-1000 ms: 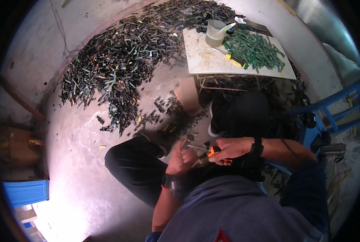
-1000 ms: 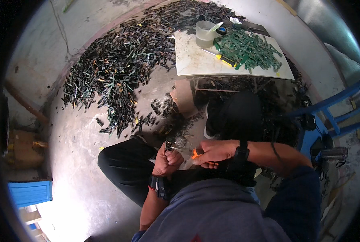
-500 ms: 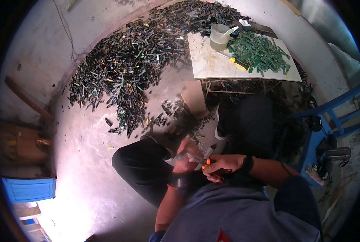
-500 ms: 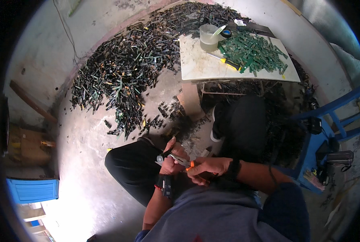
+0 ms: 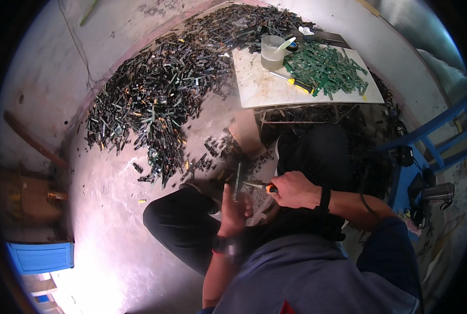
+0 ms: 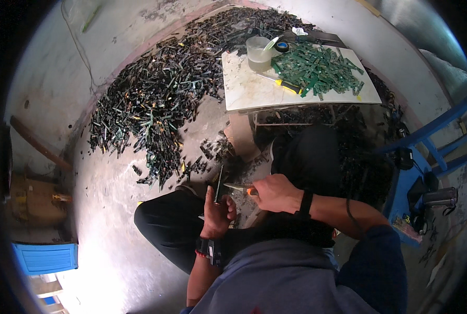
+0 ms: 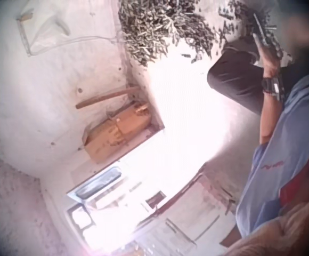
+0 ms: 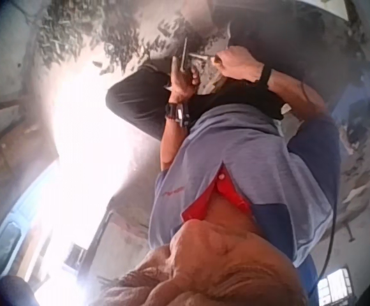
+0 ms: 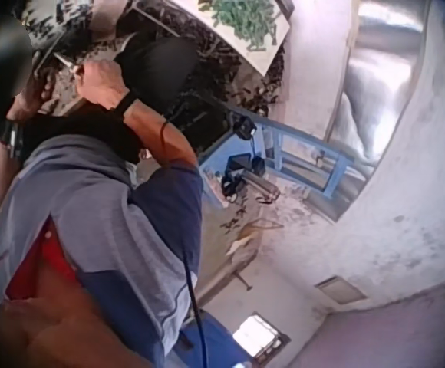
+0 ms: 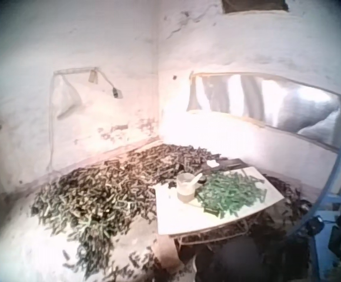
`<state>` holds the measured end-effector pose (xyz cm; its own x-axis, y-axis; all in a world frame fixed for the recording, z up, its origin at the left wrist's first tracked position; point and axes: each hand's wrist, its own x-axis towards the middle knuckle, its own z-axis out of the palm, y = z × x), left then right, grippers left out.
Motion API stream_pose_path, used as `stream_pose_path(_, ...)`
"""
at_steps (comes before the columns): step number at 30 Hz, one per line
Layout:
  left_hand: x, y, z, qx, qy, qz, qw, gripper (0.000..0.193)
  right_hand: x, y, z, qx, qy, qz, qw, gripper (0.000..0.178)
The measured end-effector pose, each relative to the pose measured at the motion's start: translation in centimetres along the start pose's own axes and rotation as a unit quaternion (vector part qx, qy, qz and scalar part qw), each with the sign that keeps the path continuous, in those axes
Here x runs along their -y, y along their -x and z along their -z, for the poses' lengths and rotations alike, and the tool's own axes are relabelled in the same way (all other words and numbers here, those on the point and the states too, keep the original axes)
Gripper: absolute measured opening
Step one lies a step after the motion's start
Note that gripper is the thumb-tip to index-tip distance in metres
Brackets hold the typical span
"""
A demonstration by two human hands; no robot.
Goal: The person sits on the floor and uses a screwdriver and pliers to remove components from green circuit boards. The person places the removed components into a plastic container and discards the boards onto a pile on the floor.
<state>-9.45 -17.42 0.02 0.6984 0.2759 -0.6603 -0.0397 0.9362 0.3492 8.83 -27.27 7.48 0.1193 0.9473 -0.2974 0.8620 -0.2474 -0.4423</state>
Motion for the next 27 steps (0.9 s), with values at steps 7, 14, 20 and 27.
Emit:
stream_pose_path(7,0.7,0.2,-0.2,-0.071,-0.111,-0.071,0.989,0.060,-0.4,-0.3,-1.5,-0.101,0.046,0.030,0.993,0.019)
stream_pose_path(14,0.7,-0.1,1.5,-0.039,0.007,-0.030,0.999,0.055,0.6,0.3,-0.7,0.032,-0.040,0.054,0.997,0.023)
stream_pose_path(20,-0.2,0.8,0.3,0.177,0.095,0.003,0.980,0.043,1.8,0.6,-0.7,0.353,-0.530,-0.023,0.770,0.035)
stream_pose_path(27,0.5,-0.5,1.1,0.156,0.173,-0.007,0.972,0.043,2.8,0.7,-3.4,0.394,-0.757,-0.073,0.517,0.031)
